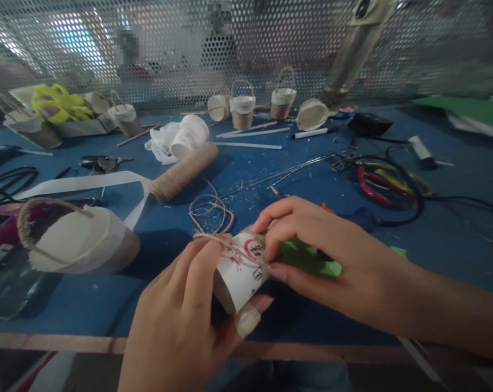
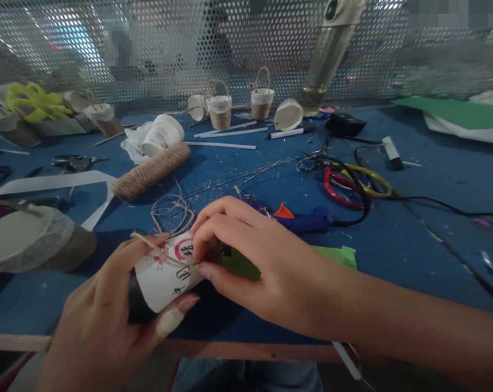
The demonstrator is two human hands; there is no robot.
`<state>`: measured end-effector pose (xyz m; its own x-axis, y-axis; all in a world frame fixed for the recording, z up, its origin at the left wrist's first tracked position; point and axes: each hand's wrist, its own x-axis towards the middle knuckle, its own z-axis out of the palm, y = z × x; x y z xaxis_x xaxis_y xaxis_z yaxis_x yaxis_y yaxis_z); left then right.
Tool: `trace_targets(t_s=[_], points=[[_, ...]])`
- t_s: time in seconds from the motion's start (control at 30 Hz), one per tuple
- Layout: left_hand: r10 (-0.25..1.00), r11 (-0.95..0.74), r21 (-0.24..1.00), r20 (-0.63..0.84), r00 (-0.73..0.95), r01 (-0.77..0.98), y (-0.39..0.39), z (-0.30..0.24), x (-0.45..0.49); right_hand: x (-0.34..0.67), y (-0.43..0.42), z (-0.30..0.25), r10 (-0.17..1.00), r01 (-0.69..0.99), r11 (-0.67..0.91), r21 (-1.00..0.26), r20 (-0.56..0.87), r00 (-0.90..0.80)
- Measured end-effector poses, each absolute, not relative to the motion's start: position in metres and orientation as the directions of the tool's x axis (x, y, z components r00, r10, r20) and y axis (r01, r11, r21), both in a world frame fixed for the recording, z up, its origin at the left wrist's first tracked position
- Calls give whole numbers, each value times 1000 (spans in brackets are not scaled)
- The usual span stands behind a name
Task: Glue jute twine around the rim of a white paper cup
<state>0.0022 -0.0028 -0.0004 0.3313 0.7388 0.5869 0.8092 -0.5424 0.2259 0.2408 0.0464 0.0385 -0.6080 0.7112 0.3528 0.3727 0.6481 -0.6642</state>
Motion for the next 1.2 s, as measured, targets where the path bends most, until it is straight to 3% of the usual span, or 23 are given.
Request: trace_targets(t_s=[1.2], points=[[741, -549, 238, 581, 336, 801, -3, 0, 2, 241, 45, 35, 726, 380, 634, -674, 349, -593]])
